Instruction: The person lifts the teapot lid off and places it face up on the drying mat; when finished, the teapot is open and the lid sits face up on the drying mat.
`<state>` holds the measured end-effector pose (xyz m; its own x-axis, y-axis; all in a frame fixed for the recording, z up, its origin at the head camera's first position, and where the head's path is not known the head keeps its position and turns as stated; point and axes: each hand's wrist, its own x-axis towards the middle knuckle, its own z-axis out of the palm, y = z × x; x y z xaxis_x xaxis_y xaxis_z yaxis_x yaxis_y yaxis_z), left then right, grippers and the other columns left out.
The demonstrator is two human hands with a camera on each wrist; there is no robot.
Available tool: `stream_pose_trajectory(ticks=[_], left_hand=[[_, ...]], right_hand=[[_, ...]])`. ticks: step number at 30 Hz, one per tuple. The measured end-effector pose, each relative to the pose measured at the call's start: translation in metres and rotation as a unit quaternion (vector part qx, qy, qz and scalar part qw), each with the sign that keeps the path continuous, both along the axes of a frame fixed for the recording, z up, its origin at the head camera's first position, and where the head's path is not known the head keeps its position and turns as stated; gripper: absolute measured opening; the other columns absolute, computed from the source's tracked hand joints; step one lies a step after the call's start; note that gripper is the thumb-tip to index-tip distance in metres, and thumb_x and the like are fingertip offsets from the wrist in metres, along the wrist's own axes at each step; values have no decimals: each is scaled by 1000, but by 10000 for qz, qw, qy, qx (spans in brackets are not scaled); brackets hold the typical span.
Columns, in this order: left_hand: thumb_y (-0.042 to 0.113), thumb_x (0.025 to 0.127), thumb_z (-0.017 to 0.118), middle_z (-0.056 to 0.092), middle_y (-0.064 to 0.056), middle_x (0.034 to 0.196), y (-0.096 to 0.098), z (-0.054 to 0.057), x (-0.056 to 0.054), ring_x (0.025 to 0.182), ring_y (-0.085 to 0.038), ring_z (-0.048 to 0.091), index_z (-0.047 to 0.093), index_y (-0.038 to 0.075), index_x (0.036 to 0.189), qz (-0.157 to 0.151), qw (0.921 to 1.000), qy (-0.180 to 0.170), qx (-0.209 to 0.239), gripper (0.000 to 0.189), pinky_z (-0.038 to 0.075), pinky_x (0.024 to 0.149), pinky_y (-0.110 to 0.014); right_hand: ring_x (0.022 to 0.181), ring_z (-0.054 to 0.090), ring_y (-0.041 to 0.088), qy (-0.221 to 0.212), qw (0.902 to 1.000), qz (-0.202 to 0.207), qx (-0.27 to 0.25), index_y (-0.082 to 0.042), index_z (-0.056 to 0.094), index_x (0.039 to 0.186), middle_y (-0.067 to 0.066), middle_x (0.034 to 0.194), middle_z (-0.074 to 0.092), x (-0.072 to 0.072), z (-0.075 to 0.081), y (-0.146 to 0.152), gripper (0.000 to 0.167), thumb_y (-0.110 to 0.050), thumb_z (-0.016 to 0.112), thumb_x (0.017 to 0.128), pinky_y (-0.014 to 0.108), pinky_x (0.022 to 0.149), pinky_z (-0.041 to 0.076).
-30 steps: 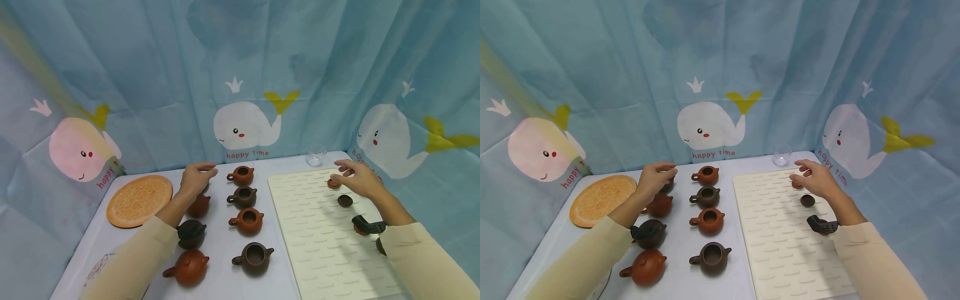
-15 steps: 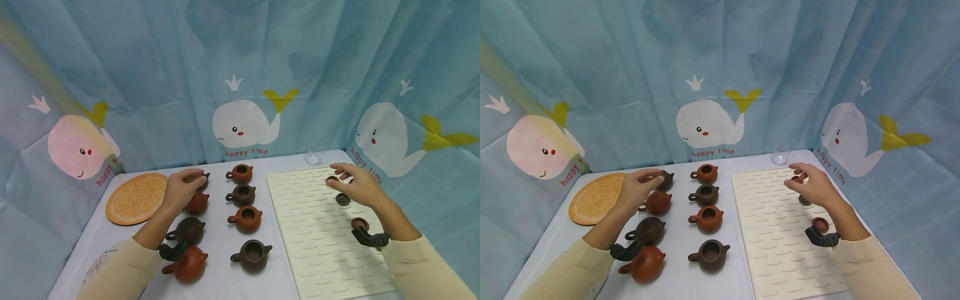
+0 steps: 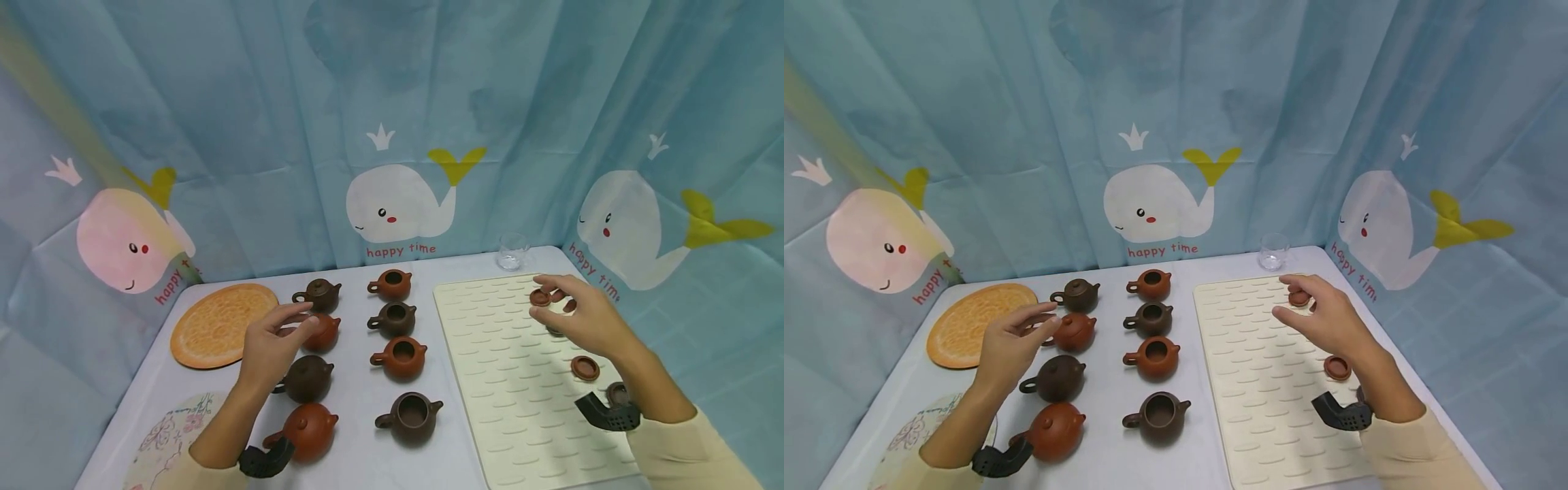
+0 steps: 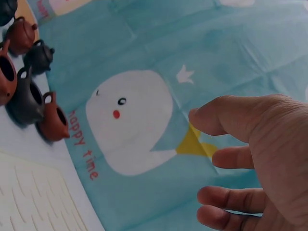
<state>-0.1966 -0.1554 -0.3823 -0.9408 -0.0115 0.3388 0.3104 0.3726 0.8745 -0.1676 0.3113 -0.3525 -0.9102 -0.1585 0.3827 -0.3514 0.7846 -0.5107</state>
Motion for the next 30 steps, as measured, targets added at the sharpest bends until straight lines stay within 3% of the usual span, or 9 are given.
stream_pose_trajectory(ticks=[8, 15, 20, 25, 30], left_hand=[[5, 87, 72, 65, -5, 113, -16, -10, 30, 100, -11, 61, 69, 7, 118, 282, 9977, 449, 414, 31, 48, 83, -18], [-10, 82, 70, 64, -12, 116, -25, -16, 47, 103, -18, 61, 67, -1, 118, 222, 9937, 874, 659, 37, 49, 84, -22], [-13, 81, 70, 62, -16, 119, -31, -20, 60, 104, -18, 61, 66, -4, 119, 307, 9937, 779, 750, 39, 49, 85, -24], [-11, 82, 70, 61, -16, 121, -35, -26, 72, 105, -17, 61, 66, -3, 119, 531, 9935, 442, 903, 39, 48, 86, -22], [-15, 81, 69, 59, -21, 123, -43, -38, 80, 107, -18, 60, 63, -8, 119, 258, 9919, 366, 1192, 39, 47, 87, -22]], right_hand=[[92, 50, 7, 132, 9991, 191, -350, -12, 59, 129, -5, 110, 59, 17, 0, -17, 46, -17, 75, 86, 22, 72, 41], [88, 51, 11, 96, 9996, 87, -268, -12, 58, 131, -2, 112, 58, 31, -5, -28, 52, -20, 77, 84, 19, 73, 43], [92, 53, 13, 326, 9989, 183, -287, -11, 59, 130, -4, 116, 60, 40, -9, -35, 53, -16, 79, 82, 23, 75, 42], [95, 51, 11, 590, 9969, 374, -355, -12, 60, 129, -3, 120, 60, 47, -11, -44, 55, -11, 81, 79, 24, 74, 40], [94, 51, 11, 625, 9960, 500, -404, -14, 59, 130, -4, 120, 60, 53, -12, -52, 56, -10, 81, 78, 25, 73, 40]])
